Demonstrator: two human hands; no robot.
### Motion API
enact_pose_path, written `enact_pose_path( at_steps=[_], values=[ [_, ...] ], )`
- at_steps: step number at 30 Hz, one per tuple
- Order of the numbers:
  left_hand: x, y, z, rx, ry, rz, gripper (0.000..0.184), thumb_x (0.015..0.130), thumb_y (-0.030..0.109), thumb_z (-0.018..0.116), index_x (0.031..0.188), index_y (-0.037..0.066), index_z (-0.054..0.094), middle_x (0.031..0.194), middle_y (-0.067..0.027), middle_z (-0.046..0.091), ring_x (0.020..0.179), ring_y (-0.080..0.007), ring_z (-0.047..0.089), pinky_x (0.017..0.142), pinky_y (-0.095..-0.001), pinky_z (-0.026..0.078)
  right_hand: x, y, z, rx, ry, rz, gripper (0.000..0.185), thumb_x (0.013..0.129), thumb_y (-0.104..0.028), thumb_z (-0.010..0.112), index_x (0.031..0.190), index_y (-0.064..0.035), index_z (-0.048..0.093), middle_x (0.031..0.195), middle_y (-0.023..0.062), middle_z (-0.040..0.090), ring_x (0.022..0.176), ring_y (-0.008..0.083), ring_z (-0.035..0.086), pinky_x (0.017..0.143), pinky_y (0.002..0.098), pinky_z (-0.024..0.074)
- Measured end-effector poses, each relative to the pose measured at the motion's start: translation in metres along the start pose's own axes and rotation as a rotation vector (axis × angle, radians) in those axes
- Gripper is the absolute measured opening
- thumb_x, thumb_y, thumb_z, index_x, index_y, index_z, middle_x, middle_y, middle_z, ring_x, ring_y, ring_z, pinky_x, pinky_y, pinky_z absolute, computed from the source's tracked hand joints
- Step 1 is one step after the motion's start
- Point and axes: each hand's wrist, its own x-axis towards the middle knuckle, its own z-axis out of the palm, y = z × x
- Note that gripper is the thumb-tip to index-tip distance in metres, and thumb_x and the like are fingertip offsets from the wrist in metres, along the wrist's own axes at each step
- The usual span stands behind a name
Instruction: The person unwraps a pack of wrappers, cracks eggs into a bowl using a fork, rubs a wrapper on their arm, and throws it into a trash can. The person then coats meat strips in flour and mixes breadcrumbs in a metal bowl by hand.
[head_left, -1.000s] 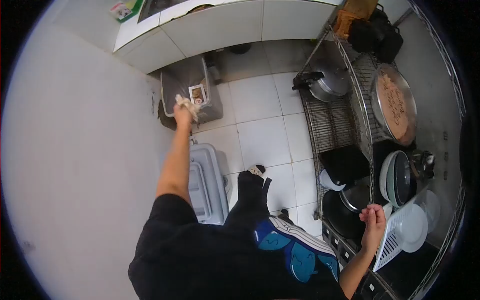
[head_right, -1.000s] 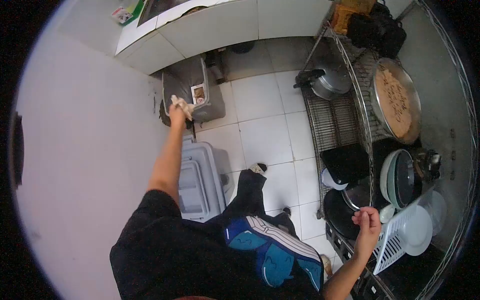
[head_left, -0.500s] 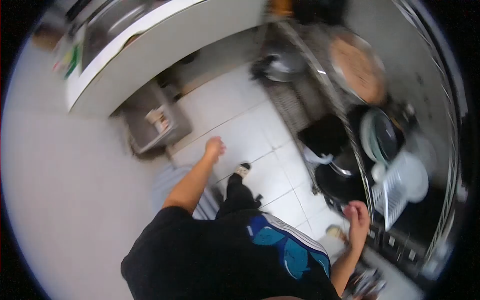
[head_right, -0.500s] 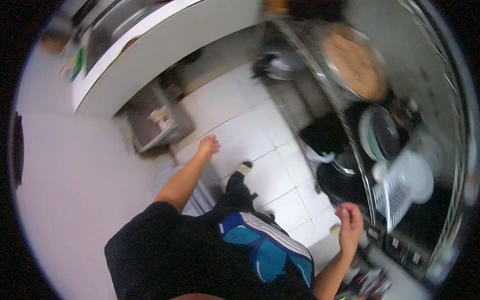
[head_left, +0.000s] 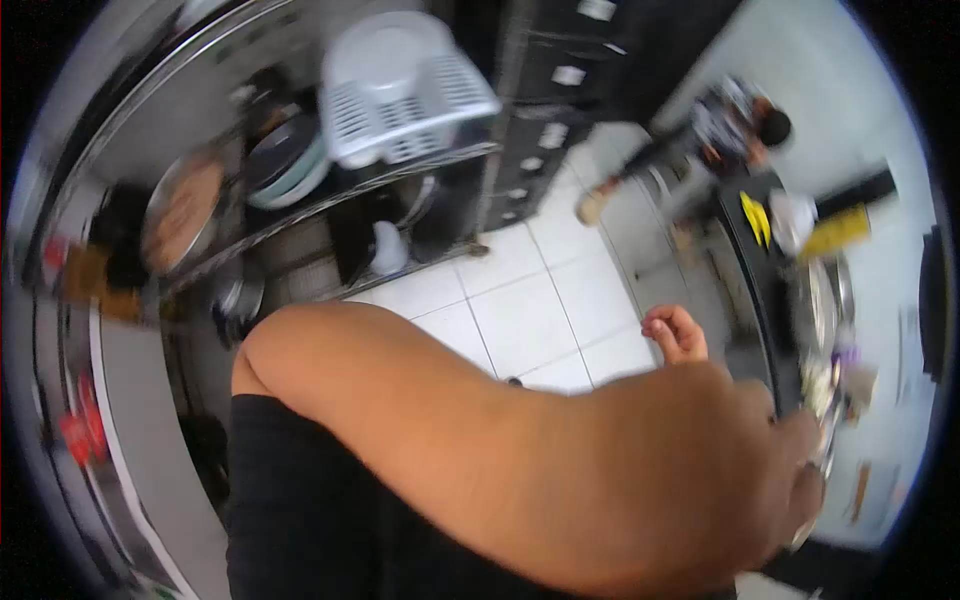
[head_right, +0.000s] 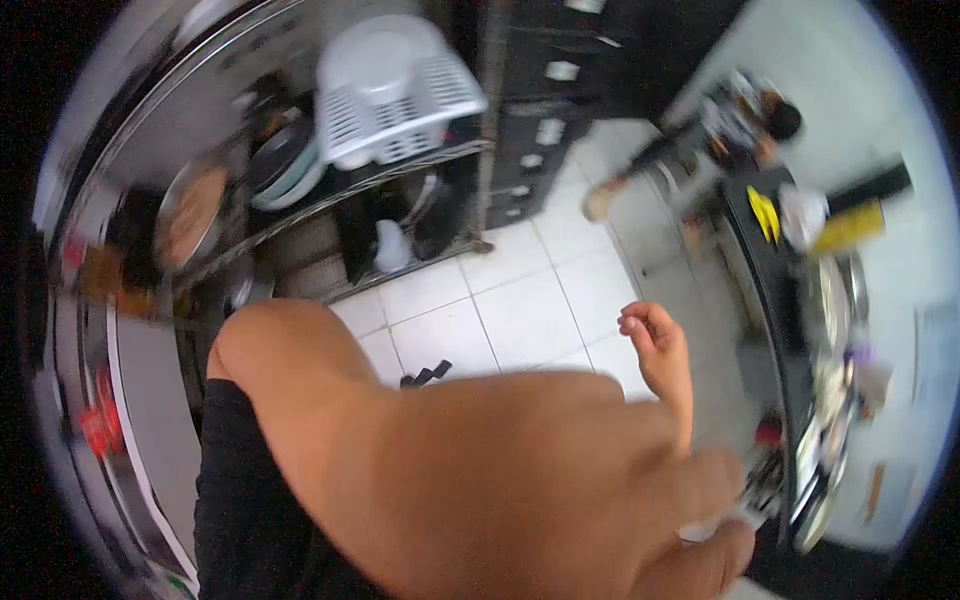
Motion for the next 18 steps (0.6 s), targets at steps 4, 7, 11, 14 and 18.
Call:
enact_pose_path(
  at_steps=[4, 7, 11, 14, 18],
  values=[
    [0.075, -0.037, 0.133, 0.114, 0.146, 0.348, 0.014, 0.066, 0.019, 0.057, 0.075, 0.008, 0.054, 0.063, -0.0027, 0.046, 0.052, -0.0178, 0.049, 0.05, -0.0281, 0.044, -0.062, 0.045, -0.111, 0.034, 0.298, 0.058, 0.012, 0.088, -0.01, 0.054, 0.091, 0.0019, 0.057, 0.081, 0.0051, 0.061, 0.078, 0.0118, 0.057, 0.072, 0.025, 0.0462],
    [0.109, -0.056, 0.183, 0.007, 0.014, 0.458, 0.021, 0.064, 0.019, 0.057, 0.082, 0.012, 0.051, 0.066, -0.0014, 0.044, 0.053, -0.015, 0.046, 0.048, -0.0255, 0.039, -0.111, 0.068, -0.185, 0.094, 0.466, 0.099, 0.012, 0.087, -0.009, 0.054, 0.093, 0.0012, 0.057, 0.082, 0.0049, 0.061, 0.079, 0.0122, 0.058, 0.074, 0.025, 0.0465],
    [0.111, -0.144, 0.167, -0.043, 0.056, 0.717, 0.032, 0.063, 0.017, 0.059, 0.093, 0.016, 0.049, 0.071, -0.0004, 0.043, 0.055, -0.0136, 0.046, 0.048, -0.0232, 0.037, -0.089, 0.075, -0.153, 0.089, 0.702, 0.173, 0.012, 0.087, -0.009, 0.054, 0.093, 0.0011, 0.057, 0.083, 0.0045, 0.061, 0.079, 0.0111, 0.057, 0.073, 0.0244, 0.0461],
    [0.156, -0.203, 0.197, -0.062, 0.041, 1.022, 0.039, 0.063, 0.015, 0.062, 0.099, 0.019, 0.049, 0.076, -0.0006, 0.044, 0.057, -0.0146, 0.046, 0.049, -0.0233, 0.038, -0.092, 0.099, -0.172, 0.116, 0.836, 0.226, 0.012, 0.087, -0.009, 0.055, 0.093, 0.0007, 0.057, 0.082, 0.0036, 0.06, 0.078, 0.0102, 0.056, 0.072, 0.0237, 0.0454],
    [0.185, -0.239, 0.241, -0.243, -0.07, 0.958, 0.044, 0.064, 0.02, 0.067, 0.104, 0.018, 0.05, 0.08, -0.003, 0.049, 0.059, -0.019, 0.049, 0.052, -0.0285, 0.043, -0.101, 0.128, -0.182, 0.117, 0.968, 0.333, 0.011, 0.087, -0.01, 0.056, 0.093, -0.0003, 0.058, 0.081, 0.002, 0.06, 0.077, 0.0089, 0.055, 0.071, 0.0231, 0.0448]
  ],
)
